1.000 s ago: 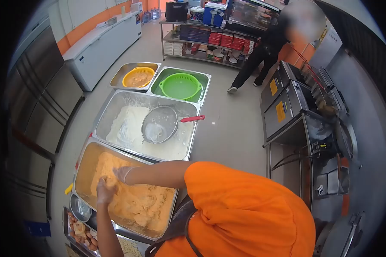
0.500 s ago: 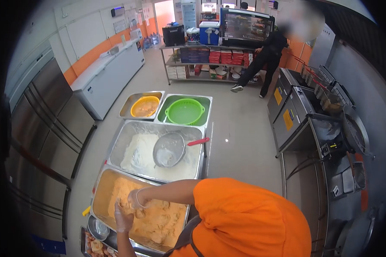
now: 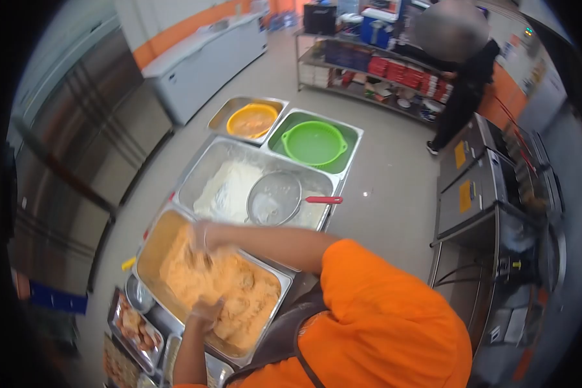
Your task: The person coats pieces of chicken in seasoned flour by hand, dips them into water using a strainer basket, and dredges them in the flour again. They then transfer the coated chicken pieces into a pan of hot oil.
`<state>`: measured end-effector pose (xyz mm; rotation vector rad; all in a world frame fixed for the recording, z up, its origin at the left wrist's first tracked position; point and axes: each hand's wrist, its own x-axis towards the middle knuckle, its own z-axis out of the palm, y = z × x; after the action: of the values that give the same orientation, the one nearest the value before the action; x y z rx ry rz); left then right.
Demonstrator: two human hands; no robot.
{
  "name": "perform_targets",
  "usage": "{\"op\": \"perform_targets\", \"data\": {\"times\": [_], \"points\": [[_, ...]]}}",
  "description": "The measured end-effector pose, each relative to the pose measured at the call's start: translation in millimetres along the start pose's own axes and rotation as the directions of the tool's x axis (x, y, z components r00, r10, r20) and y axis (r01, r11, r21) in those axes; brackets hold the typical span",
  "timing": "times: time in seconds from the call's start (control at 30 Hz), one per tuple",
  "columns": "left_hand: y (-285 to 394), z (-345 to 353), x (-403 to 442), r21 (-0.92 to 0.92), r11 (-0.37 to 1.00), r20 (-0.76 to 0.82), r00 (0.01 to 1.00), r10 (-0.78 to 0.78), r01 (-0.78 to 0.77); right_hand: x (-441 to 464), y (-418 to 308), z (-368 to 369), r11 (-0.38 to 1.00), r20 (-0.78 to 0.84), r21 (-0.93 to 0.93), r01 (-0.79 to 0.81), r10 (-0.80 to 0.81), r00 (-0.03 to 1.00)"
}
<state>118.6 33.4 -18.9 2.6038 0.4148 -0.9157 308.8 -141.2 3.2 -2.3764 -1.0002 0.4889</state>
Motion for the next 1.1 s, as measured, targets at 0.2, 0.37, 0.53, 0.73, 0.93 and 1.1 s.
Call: {"op": "perform_targets", "data": {"times": [0.2, 0.37, 0.53, 0.73, 0.93, 1.1], "points": [[2, 37, 15, -0.083, 0.99, -0.311, 0.941, -0.134, 0.114, -31, 47, -206, 0.933, -0.179, -0.002, -0.359, 0.353, 0.919], [33, 43, -3, -0.285, 0.929, -0.413, 0.845, -0.34, 0.235, 29, 202, -267, 0.827, -0.396, -0.319, -0.462, 0.327, 0.858], [18, 66, 4, -0.362, 0.846, -0.495, 0.688, -0.53, 0.391, 90, 397, -254, 0.879, -0.271, -0.336, -0.338, 0.254, 0.929], [-6, 51, -8, -0.926, 0.372, -0.186, 0.786, -0.589, 0.06, 112, 257, -240, 0.743, -0.381, -0.634, -0.213, -0.06, 0.923], [-30, 41, 9, -0.955, 0.296, -0.166, 0.857, -0.487, -0.016, 36, 28, -56, 0.761, 0.392, -0.195, 0.619, -0.518, 0.76], [-15, 22, 12, -0.32, 0.884, -0.163, 0.9, -0.405, 0.34, -12, -26, 105, 0.414, 0.911, -0.363, 0.835, -0.032, 0.412]]}}
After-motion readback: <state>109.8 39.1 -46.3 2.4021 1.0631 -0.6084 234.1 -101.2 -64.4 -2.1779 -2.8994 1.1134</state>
